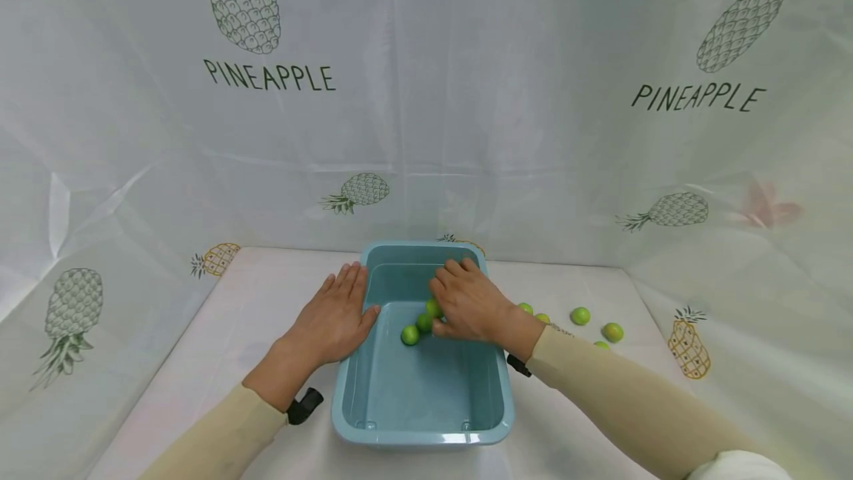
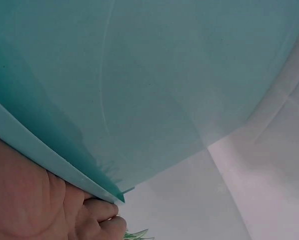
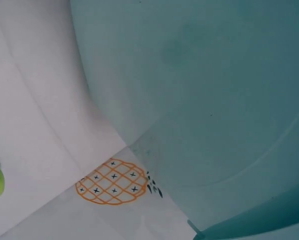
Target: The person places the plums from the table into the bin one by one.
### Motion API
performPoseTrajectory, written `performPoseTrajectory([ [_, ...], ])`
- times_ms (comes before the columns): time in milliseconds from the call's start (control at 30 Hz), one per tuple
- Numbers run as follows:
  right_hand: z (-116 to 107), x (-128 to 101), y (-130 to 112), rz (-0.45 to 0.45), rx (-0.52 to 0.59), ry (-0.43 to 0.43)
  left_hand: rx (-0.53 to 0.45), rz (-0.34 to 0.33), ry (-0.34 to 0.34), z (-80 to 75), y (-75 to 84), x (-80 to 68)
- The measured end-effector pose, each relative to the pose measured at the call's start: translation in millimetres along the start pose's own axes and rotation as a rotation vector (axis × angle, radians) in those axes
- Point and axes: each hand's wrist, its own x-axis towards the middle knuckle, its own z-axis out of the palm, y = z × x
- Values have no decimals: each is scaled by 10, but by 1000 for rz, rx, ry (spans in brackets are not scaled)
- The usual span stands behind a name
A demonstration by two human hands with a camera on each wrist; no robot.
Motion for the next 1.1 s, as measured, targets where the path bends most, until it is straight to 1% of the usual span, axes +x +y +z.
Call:
performPoseTrajectory([
  [167, 24, -4, -8, -1, -23, -13, -4, -5, -5, -1, 3, 1],
  [333, 13, -10, -20, -7, -51, -3, -5, -1, -1, 0, 6, 2],
  [400, 12, -13, -24, -9, -52, 3, -3, 0, 4, 2, 4, 2],
  [667, 29, -15, -37, -9, -37, -35, -7, -2, 2, -2, 3, -5],
  [1100, 35, -23, -38, -22, -63, -25, -20, 3, 3, -2, 1, -8],
])
